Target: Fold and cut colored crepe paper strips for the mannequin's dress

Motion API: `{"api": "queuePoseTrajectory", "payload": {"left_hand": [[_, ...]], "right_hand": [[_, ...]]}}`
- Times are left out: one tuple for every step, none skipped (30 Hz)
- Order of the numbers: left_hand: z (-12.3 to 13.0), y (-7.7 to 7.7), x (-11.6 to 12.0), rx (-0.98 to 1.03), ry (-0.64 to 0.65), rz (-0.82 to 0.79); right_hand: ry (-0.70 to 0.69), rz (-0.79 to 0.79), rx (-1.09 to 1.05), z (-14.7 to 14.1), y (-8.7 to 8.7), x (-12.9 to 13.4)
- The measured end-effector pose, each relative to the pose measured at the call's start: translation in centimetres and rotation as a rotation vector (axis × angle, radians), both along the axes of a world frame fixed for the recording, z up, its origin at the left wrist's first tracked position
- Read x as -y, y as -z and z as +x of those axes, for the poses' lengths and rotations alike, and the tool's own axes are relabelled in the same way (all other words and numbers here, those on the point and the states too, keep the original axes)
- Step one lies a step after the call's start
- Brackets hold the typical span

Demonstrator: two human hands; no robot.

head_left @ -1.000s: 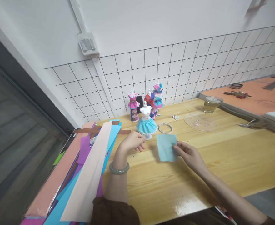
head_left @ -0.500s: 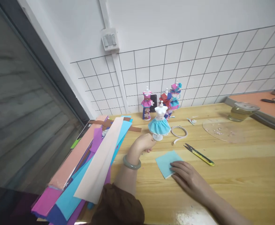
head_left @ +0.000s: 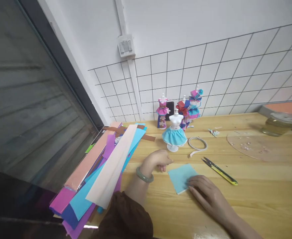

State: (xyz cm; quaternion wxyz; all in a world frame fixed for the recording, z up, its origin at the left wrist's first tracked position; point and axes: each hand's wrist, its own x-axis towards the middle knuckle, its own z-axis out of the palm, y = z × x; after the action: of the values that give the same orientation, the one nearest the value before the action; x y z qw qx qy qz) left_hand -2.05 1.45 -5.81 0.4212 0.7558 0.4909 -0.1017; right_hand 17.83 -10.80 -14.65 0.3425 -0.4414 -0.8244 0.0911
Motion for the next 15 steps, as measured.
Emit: {"api": "queuePoseTrajectory", "payload": {"left_hand": [[-0.4, 0.3, 0.0, 0.002, -0.011, -0.001], [-0.8, 0.6, -0.1, 0.006, -0.024, 0.008], [-1.2, 1.0, -0.1, 0.014, -0.039, 0.020], [-1.6, 1.4, -0.2, 0.030, -0.061, 0.035], [-2.1, 1.9, -0.2, 0.057, -0.085, 0.050], [-2.5, 2.4, -0.3, 0.093, -0.119, 0.068], [-2.8, 2.9, -0.3, 0.136, -0.166, 0.091], [-3.1, 3.4, -0.4, 0.185, -0.217, 0.118], [-3.4, 3.9, -0.5, 0.225, -0.266, 0.142], [-3.6, 4.3, -0.6, 0.255, -0.300, 0.159], [-3.7, 4.7, -0.6, 0.280, -0.323, 0.171], [-3.8, 5.0, -0.7, 0.299, -0.332, 0.175], [-3.8, 5.4, -0.7, 0.317, -0.334, 0.176], [-3.7, 5.7, -0.8, 0.340, -0.340, 0.177], [-3.7, 5.9, -0.7, 0.362, -0.347, 0.180]], "right_hand": [[-0.003, -0.010, -0.005, 0.1, 0.0, 0.0], [-0.005, -0.020, -0.011, 0.1, 0.0, -0.1], [-0.005, -0.030, -0.017, 0.2, 0.0, -0.1], [-0.004, -0.040, -0.025, 0.2, 0.0, -0.1], [-0.003, -0.050, -0.035, 0.2, -0.1, -0.2], [-0.001, -0.059, -0.045, 0.2, -0.1, -0.2], [0.000, -0.069, -0.055, 0.2, -0.2, -0.2], [0.001, -0.079, -0.065, 0.2, -0.3, -0.2], [0.002, -0.087, -0.076, 0.2, -0.4, -0.2], [0.004, -0.093, -0.088, 0.2, -0.4, -0.2], [0.007, -0.100, -0.097, 0.2, -0.5, -0.2], [0.010, -0.105, -0.105, 0.2, -0.5, -0.2], [0.012, -0.109, -0.110, 0.2, -0.5, -0.2], [0.014, -0.114, -0.112, 0.2, -0.5, -0.2], [0.016, -0.116, -0.113, 0.2, -0.4, -0.2]]}}
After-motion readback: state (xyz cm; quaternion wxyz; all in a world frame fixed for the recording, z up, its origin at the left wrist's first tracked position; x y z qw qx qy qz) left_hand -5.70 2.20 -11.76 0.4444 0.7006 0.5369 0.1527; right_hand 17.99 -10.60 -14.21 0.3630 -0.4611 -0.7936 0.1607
